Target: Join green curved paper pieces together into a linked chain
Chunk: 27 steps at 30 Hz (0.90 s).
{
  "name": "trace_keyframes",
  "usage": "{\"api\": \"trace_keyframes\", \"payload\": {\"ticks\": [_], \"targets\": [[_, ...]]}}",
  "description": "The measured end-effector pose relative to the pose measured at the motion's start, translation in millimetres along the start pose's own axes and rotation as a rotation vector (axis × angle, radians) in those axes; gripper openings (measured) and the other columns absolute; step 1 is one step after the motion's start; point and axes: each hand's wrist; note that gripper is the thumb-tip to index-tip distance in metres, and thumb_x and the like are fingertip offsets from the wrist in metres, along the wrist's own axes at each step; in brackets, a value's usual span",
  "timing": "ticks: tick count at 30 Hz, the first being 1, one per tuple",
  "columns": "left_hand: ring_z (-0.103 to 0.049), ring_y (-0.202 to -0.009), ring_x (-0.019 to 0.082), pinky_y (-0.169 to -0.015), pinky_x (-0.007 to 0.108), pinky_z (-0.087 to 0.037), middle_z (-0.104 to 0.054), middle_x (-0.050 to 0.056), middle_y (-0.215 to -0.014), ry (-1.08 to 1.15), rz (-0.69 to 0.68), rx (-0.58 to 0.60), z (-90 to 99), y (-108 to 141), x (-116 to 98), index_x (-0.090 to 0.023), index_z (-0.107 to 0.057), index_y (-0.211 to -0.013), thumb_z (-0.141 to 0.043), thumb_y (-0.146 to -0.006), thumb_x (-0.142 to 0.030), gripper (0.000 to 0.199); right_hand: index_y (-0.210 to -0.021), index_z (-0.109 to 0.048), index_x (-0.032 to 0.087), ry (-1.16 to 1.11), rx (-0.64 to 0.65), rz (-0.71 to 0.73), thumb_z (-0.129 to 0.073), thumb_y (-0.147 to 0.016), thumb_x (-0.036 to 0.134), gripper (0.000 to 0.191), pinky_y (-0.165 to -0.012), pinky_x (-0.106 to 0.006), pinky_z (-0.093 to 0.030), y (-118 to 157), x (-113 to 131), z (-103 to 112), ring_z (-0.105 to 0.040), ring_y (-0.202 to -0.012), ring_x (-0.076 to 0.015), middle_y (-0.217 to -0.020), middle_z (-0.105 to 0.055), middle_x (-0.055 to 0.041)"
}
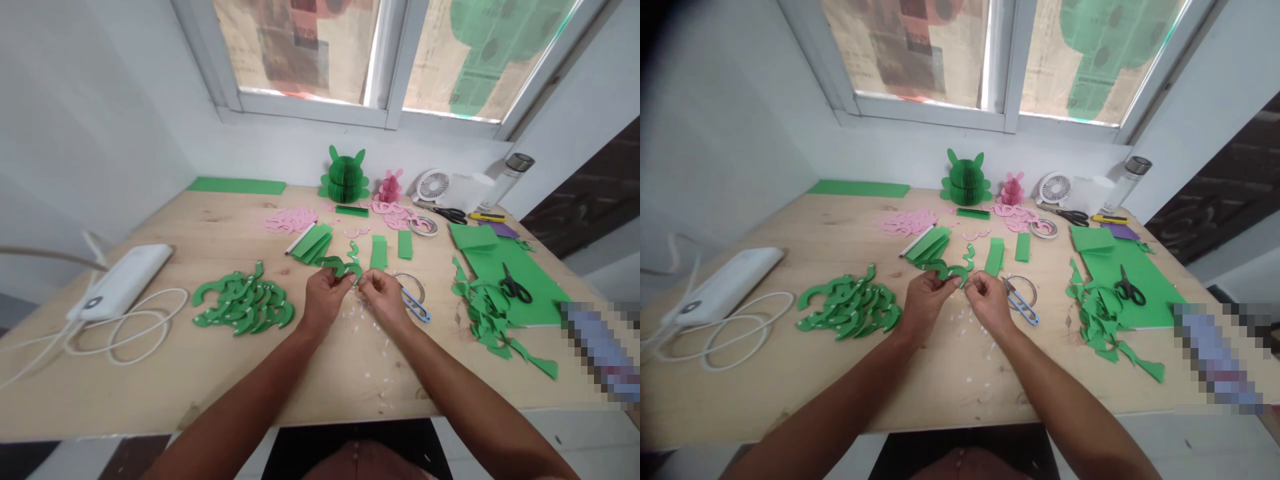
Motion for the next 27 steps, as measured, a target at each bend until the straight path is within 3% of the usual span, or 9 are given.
{"api": "trace_keyframes", "payload": {"ticks": [8,14,19,23,27], "targets": [[-0.055,-0.061,0.014,-0.06,0.023,-0.042,-0.064,0.0,-0.062,-0.053,-0.016,-0.011,-0.6,1.5,-4.0,-0.014,-0.066,-0.064,-0.07,-0.062,-0.024,0.011,-0.062,-0.051,0.019,-0.003,-0.002,-0.006,-0.053,-0.071,0.028,0.013,-0.045,-0.022,-0.032,-0.3,-1.2,0.3,-0.039,-0.046,-0.0092,-0.051,-0.046,0.0055],[-0.055,-0.061,0.013,-0.061,0.023,-0.041,-0.064,-0.001,-0.064,0.091,0.066,-0.02,-0.7,-0.4,-3.7,-0.014,-0.064,-0.067,-0.072,-0.058,-0.023,0.014,-0.064,-0.052,0.018,0.027,0.002,0.013,-0.053,-0.072,0.025,0.01,-0.048,-0.022,-0.035,1.7,4.9,0.5,-0.044,-0.048,-0.01,-0.055,-0.049,0.0043],[-0.055,-0.06,0.012,-0.064,0.023,-0.042,-0.063,-0.002,-0.062,0.187,0.098,-0.041,-0.5,-1.6,-4.7,-0.015,-0.062,-0.068,-0.073,-0.055,-0.022,0.019,-0.072,-0.056,0.018,0.238,-0.125,0.274,-0.053,-0.074,0.019,0.004,-0.058,-0.025,-0.041,6.8,18.8,3.0,-0.05,-0.06,-0.013,-0.064,-0.055,0.0009],[-0.054,-0.057,0.012,-0.064,0.024,-0.043,-0.061,-0.003,-0.058,0.196,0.105,-0.035,-1.3,-0.3,-6.5,-0.015,-0.059,-0.065,-0.073,-0.055,-0.023,0.018,-0.08,-0.059,0.019,0.407,-0.095,0.472,-0.052,-0.078,0.016,0.008,-0.066,-0.029,-0.042,7.8,18.9,3.8,-0.053,-0.07,-0.0163,-0.071,-0.058,-0.0023],[-0.052,-0.054,0.01,-0.064,0.023,-0.043,-0.059,-0.004,-0.056,0.221,0.096,-0.032,-1.7,-0.1,-5.9,-0.015,-0.058,-0.063,-0.073,-0.055,-0.021,0.017,-0.084,-0.059,0.02,0.489,-0.075,0.532,-0.052,-0.079,0.016,0.009,-0.068,-0.03,-0.043,6.8,14.4,3.8,-0.053,-0.075,-0.0182,-0.075,-0.059,-0.004]]}}
Point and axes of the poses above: each hand's wrist, its own y-axis away from the middle knuckle, its own z-axis out of the back of the hand, x = y × z
